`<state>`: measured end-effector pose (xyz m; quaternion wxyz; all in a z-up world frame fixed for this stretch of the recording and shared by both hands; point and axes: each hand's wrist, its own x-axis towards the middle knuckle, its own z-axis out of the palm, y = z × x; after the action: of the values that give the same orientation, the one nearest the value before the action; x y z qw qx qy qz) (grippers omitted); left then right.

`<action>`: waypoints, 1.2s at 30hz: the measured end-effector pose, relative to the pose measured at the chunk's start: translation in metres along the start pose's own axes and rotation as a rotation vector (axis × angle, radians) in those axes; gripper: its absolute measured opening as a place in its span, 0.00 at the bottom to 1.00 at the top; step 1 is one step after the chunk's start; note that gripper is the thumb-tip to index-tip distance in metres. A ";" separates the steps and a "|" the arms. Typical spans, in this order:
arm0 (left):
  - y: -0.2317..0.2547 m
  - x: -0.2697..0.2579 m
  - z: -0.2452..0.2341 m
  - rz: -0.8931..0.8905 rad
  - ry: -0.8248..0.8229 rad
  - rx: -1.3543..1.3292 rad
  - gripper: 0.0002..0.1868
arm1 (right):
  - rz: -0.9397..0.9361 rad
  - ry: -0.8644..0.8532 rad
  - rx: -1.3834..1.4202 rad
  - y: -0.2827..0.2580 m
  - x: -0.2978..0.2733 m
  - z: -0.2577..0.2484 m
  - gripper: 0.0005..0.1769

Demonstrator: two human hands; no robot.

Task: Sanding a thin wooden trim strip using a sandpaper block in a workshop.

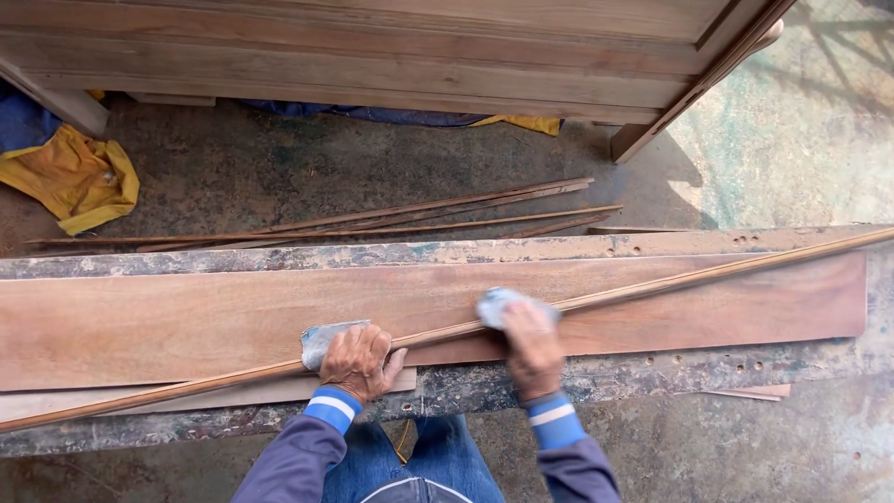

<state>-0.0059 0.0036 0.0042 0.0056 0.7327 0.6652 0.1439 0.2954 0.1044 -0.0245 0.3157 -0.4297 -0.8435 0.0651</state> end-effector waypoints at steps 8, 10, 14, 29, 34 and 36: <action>-0.001 0.002 0.003 -0.010 0.034 -0.049 0.16 | 0.070 -0.075 0.120 -0.074 0.002 0.029 0.22; -0.002 -0.003 0.006 -0.018 0.018 -0.061 0.15 | -0.027 -0.159 0.192 -0.113 0.008 0.042 0.25; -0.001 -0.002 0.003 0.007 0.012 -0.049 0.18 | -0.126 -0.233 0.182 -0.048 0.003 0.018 0.22; -0.004 -0.005 0.009 -0.002 0.040 -0.063 0.17 | -0.239 -0.323 0.141 -0.060 0.011 0.016 0.24; -0.002 -0.003 0.000 0.002 0.077 -0.057 0.17 | -0.212 -0.324 -0.001 -0.023 0.028 -0.027 0.22; -0.003 -0.002 0.000 0.007 0.045 -0.053 0.17 | -0.162 -0.421 0.225 -0.036 0.057 -0.043 0.30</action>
<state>-0.0091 0.0021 0.0032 0.0093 0.7310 0.6587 0.1780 0.2720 0.1190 0.0507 0.1831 -0.2996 -0.9098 0.2213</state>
